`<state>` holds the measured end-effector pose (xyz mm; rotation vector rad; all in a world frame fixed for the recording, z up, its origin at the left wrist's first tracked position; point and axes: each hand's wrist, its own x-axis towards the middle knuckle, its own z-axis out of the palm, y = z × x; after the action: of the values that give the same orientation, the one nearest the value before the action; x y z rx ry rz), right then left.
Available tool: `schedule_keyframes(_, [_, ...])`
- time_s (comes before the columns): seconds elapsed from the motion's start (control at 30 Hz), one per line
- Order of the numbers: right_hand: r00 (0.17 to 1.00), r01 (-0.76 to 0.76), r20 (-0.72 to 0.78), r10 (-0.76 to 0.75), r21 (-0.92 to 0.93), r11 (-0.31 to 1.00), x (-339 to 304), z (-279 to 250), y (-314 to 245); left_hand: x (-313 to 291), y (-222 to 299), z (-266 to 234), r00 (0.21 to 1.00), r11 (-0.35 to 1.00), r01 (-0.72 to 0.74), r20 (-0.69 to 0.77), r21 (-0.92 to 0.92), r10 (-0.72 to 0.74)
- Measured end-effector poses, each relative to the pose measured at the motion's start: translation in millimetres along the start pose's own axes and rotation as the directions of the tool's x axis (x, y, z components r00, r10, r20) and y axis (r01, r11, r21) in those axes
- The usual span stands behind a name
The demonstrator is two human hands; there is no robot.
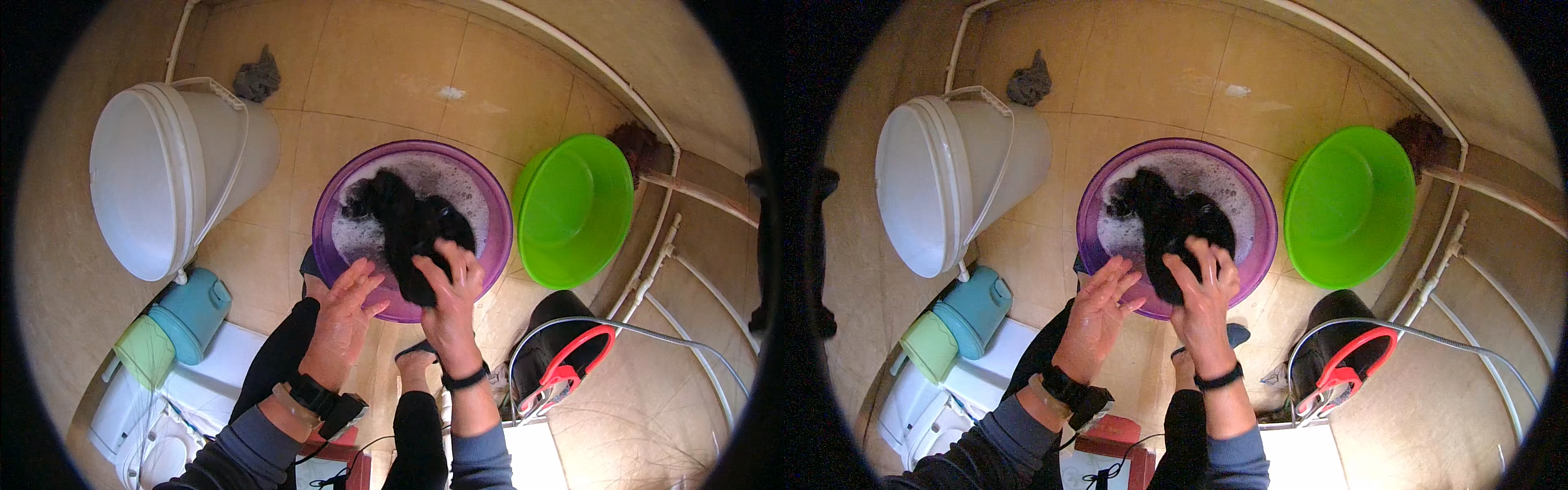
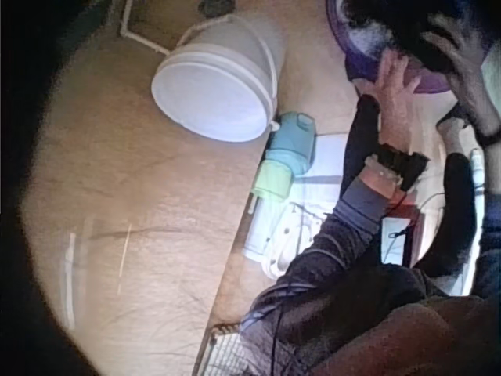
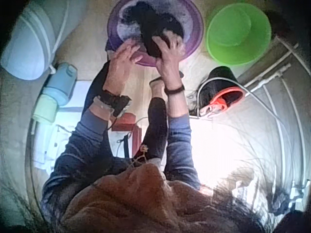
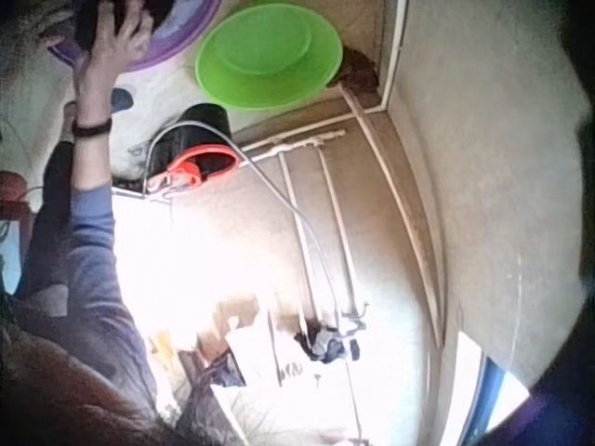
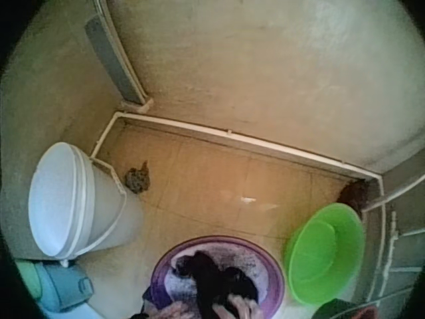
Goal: The person hand-washes dark garments in a purple basin filled with soapy water, then rinses them in a green basin using a handheld shower head. The person repeatedly scrubs, wrings, and rinses the clothes, transferring them between basins and placing some on the sink counter.
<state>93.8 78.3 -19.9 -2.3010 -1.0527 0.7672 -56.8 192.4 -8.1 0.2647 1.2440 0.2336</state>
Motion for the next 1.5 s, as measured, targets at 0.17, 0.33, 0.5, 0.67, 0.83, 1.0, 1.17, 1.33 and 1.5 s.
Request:
schedule_keyframes(0.17, [0.960, 0.013, 0.261, 0.098, -0.393, 0.920, 29, 95, 40, -5, 3, -3, 1.000, 0.996, 0.023, -0.007, 0.085, -0.022])
schedule_keyframes(0.33, [0.953, 0.097, 0.298, 0.054, -0.468, 0.878, 37, 151, 88, -2, 3, -11, 0.998, 0.987, 0.055, -0.014, 0.149, -0.053])
schedule_keyframes(0.5, [0.959, 0.116, 0.284, 0.009, -0.418, 0.901, 56, 170, 118, -1, 5, -15, 0.998, 0.985, 0.068, -0.019, 0.159, -0.065])
schedule_keyframes(0.67, [0.965, -0.044, 0.244, 0.097, -0.216, 0.975, 66, 118, 85, -2, 17, 4, 0.994, 0.974, 0.107, -0.037, 0.199, -0.102])
schedule_keyframes(0.83, [0.984, 0.178, -0.065, -0.166, 0.422, 0.889, 33, 1, 10, 3, 24, 36, 0.998, 0.989, 0.062, 0.002, 0.131, -0.063])
schedule_keyframes(1.0, [0.969, 0.001, 0.138, -0.206, 0.829, 0.560, -24, -75, -49, 1, 33, 48, 0.965, 0.979, 0.198, 0.188, -0.057, -0.184])
schedule_keyframes(1.17, [0.987, -0.076, -0.005, 0.160, 0.865, 0.496, -33, -12, -57, 4, 14, 21, 0.965, 0.990, -0.009, 0.261, 0.142, -0.029])
schedule_keyframes(1.33, [0.847, -0.327, -0.158, 0.508, 0.600, 0.730, 24, 50, 18, 15, -15, 7, 0.998, 0.967, 0.070, -0.007, 0.246, -0.070])
schedule_keyframes(1.5, [0.761, -0.194, -0.557, 0.332, 0.293, 0.936, 16, 26, 59, 9, -3, 21, 0.991, 0.980, 0.132, -0.025, 0.150, -0.130])
